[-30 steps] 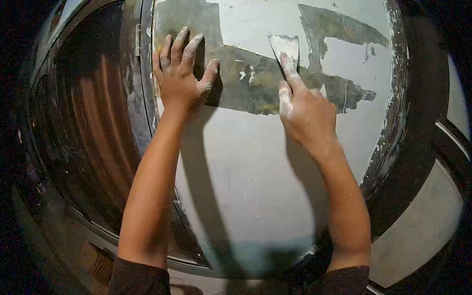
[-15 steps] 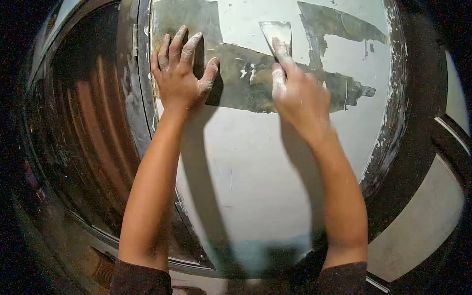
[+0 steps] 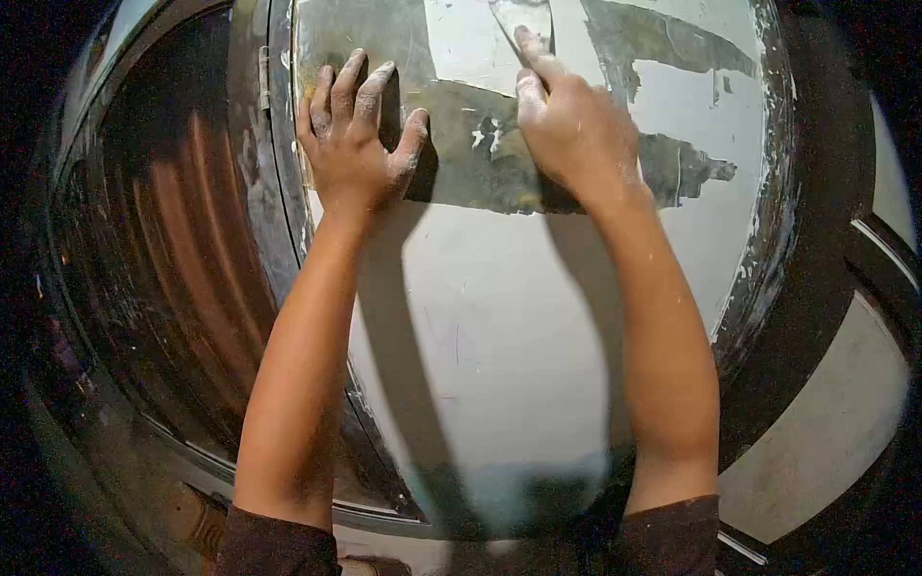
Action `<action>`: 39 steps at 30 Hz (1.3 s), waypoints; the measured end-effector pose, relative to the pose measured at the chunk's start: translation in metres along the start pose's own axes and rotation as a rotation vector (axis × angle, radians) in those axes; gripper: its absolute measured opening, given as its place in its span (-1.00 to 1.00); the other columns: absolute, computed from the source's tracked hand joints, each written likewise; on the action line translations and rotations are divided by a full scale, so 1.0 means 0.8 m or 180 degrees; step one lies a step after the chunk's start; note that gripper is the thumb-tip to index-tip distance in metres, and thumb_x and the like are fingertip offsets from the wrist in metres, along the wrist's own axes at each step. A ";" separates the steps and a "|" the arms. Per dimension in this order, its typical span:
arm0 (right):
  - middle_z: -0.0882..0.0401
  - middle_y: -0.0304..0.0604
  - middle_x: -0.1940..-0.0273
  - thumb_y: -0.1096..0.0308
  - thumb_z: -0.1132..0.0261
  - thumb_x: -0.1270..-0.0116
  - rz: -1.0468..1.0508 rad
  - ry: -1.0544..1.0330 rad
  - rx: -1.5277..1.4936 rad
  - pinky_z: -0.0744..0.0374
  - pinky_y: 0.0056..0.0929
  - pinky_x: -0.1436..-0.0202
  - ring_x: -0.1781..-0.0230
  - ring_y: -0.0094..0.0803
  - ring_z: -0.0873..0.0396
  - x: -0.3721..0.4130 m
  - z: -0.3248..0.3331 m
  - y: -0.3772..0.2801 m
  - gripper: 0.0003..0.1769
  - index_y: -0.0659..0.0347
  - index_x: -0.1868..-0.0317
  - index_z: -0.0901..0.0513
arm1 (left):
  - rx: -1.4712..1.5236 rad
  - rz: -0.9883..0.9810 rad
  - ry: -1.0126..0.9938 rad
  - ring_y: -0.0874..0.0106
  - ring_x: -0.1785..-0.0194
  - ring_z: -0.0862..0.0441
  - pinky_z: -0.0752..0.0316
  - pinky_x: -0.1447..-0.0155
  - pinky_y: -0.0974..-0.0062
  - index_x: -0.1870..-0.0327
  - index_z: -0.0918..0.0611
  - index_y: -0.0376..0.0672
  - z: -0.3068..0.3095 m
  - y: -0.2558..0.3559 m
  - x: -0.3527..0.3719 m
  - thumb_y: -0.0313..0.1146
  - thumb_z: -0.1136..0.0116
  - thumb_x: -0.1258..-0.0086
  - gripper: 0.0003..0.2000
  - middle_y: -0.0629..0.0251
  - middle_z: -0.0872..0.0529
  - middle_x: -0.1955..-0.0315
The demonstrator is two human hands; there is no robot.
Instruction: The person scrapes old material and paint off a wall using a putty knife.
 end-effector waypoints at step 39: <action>-0.78 0.18 0.25 0.08 -0.02 -0.60 0.0105 -0.0272 0.0050 -0.64 0.16 0.01 0.17 0.24 -0.74 0.015 -0.005 -0.021 -0.42 -0.31 -0.60 -0.38 | -0.0044 0.0041 0.0027 0.12 -0.60 -0.29 0.03 -0.68 0.00 -0.36 -0.60 0.18 0.002 0.002 0.000 0.09 -0.34 -0.34 -0.44 0.37 -0.47 -0.50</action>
Point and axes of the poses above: each hand's wrist, its own x-axis away from the middle knuckle, its own z-axis out of the back of the hand, y = z × x, the point moved 2 cm from there along -x, towards the middle knuckle
